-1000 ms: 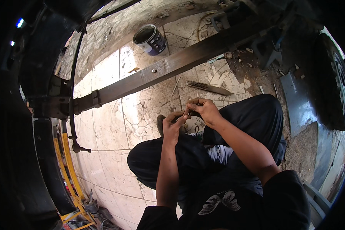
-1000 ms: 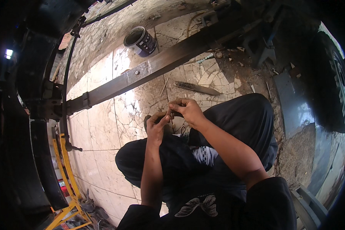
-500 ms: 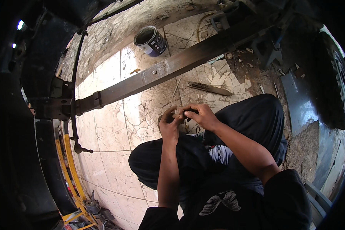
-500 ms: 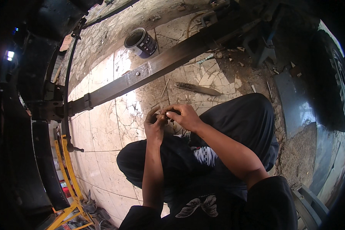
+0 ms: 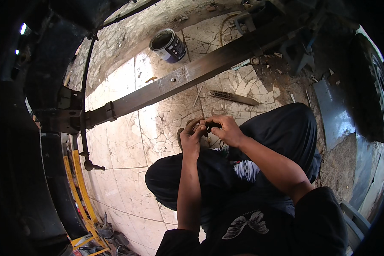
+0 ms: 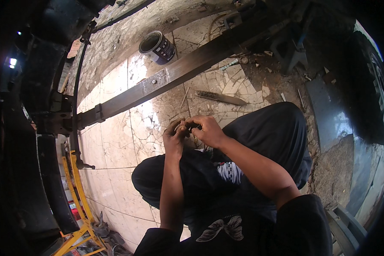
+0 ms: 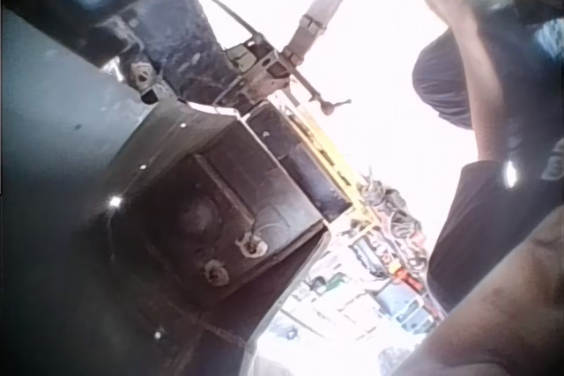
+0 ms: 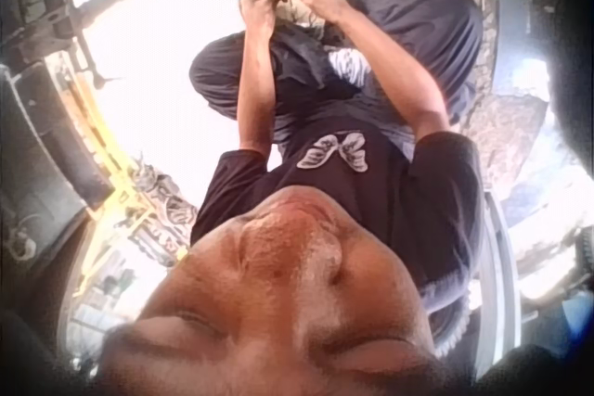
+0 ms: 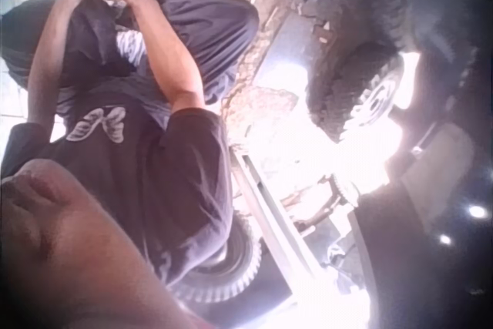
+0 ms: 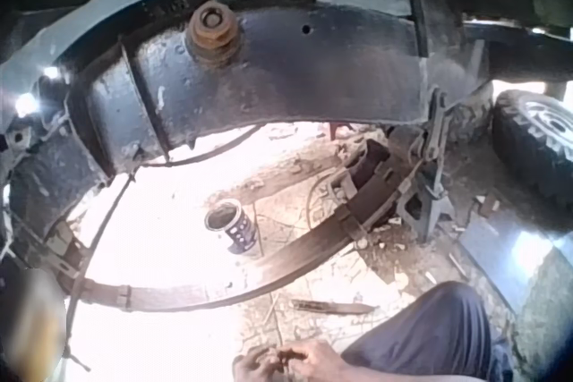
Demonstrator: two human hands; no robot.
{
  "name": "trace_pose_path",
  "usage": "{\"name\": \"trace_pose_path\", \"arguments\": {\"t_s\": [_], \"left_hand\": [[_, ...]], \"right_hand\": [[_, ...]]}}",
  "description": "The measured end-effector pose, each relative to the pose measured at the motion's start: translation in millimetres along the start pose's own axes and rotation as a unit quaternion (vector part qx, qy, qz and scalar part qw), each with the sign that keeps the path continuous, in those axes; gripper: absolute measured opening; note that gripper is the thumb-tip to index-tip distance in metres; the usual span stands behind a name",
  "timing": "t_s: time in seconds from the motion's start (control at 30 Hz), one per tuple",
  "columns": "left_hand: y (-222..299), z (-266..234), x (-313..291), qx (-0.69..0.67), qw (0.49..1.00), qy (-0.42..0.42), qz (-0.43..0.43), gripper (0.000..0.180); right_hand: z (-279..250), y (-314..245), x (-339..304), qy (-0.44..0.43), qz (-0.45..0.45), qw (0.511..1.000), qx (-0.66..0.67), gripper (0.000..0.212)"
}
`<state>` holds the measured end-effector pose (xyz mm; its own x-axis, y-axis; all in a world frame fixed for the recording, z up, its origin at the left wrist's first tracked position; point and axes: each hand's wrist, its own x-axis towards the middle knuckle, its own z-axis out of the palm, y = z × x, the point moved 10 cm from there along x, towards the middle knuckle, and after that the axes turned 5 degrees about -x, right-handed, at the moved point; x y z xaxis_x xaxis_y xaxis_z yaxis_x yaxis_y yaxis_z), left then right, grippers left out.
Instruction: The person scrubs a long metal frame under a vehicle using a wire brush and a small container of liquid. They repeatedly dip the brush into the container and scrub different sections of the frame, focusing on removing rust or debris.
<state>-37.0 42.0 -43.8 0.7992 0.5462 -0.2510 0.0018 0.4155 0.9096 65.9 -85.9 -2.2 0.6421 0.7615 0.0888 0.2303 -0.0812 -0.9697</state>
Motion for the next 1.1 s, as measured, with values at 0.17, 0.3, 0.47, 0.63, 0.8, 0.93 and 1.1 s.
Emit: {"name": "trace_pose_path", "arguments": {"t_s": [0.17, 0.3, 0.47, 0.63, 0.8, 0.93, 1.1], "left_hand": [[6, -7, 1, 0.055, 0.996, 0.042, 0.055, 0.028], [8, -5, -4, -0.077, 0.996, 0.024, 0.046, 0.023], [-5, -9, -5, -0.146, 0.987, 0.063, -0.019, 0.026], [-24, -1, -9, -0.219, 0.973, 0.001, -0.079, 0.031], [-20, 24, -12, -0.285, 0.942, -0.105, -0.139, 0.034], [-14, 20, -14, -0.26, 0.95, -0.106, -0.135, 0.032], [-15, 12, -6, -0.245, 0.961, -0.036, -0.125, 0.031]], "right_hand": [[15, 13, 3, -0.024, 0.016, 0.999, 0.025, 0.039], [21, 11, 2, -0.038, 0.018, 0.997, 0.065, 0.042], [8, -10, -15, 0.15, 0.02, 0.986, 0.068, 0.049], [14, -27, -14, 0.116, -0.074, 0.991, -0.009, 0.05], [7, -33, -16, 0.122, -0.122, 0.985, -0.002, 0.041], [1, -52, -17, 0.122, -0.165, 0.978, -0.031, 0.04], [-10, -53, -9, 0.132, -0.151, 0.976, -0.081, 0.044]]}}
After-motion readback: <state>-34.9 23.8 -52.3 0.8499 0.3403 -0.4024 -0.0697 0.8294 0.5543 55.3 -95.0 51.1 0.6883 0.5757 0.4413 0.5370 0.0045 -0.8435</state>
